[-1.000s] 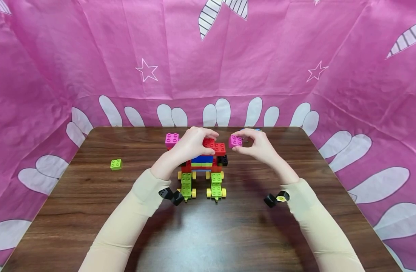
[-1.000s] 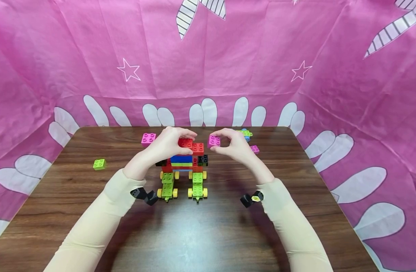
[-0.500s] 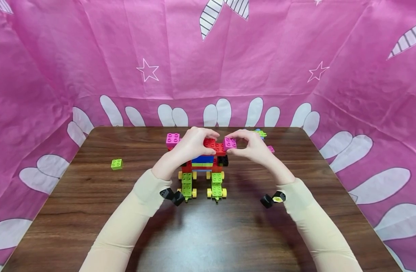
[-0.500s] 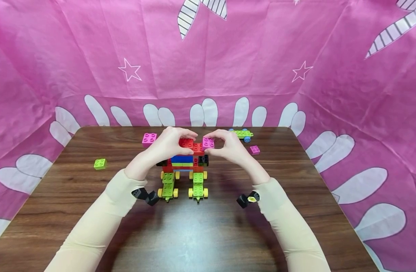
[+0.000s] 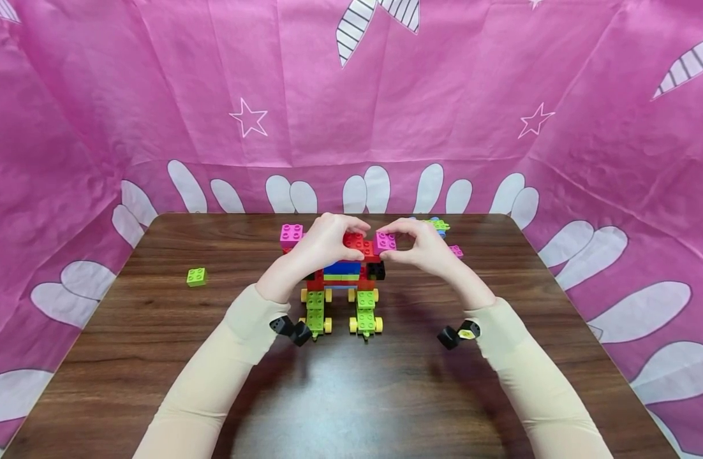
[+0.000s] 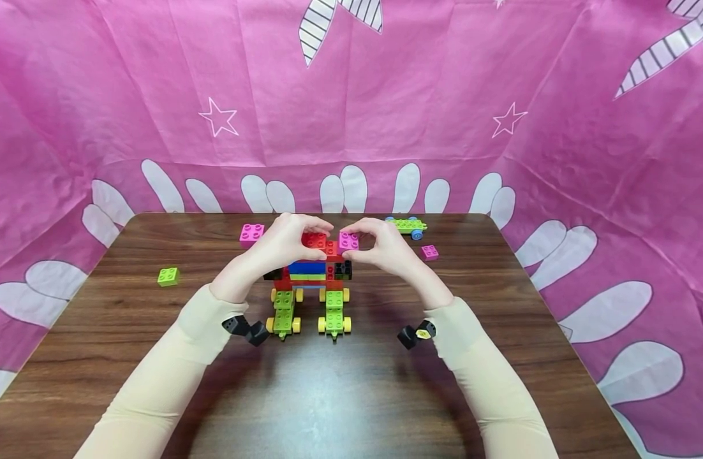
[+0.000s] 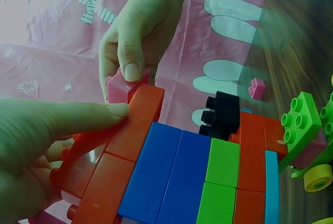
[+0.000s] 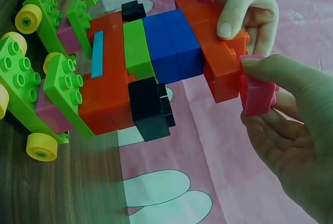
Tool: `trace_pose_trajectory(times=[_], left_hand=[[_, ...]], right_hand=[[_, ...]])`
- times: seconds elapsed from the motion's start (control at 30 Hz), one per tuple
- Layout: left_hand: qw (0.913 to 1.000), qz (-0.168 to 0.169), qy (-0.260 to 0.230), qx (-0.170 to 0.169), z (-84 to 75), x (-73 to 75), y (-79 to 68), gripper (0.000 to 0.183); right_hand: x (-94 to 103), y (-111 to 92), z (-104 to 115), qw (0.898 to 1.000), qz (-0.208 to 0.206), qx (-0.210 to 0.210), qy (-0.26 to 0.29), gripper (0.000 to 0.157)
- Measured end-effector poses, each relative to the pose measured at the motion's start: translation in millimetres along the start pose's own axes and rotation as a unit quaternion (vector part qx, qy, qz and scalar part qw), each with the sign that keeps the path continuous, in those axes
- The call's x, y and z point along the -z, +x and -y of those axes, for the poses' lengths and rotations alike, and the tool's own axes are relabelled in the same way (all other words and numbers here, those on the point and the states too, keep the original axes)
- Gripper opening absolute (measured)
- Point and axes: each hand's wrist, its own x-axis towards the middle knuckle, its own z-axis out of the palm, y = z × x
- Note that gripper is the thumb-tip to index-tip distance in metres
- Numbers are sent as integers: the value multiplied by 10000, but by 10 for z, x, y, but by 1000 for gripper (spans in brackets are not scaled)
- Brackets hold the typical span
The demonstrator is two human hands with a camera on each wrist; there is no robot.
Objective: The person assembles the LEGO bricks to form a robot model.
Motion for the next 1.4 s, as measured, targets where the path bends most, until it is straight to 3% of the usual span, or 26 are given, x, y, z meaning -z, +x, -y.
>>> trace_pose_trajectory(times=[0.73, 1.4], left_hand=[[10000, 16, 40, 10, 3, -5, 3, 47], [10000, 11, 19, -26, 8, -11, 1, 47]], right_hand=[[41, 58, 58, 9992, 406, -49, -10, 39], [56, 76, 93, 9986, 508, 29, -133, 36]])
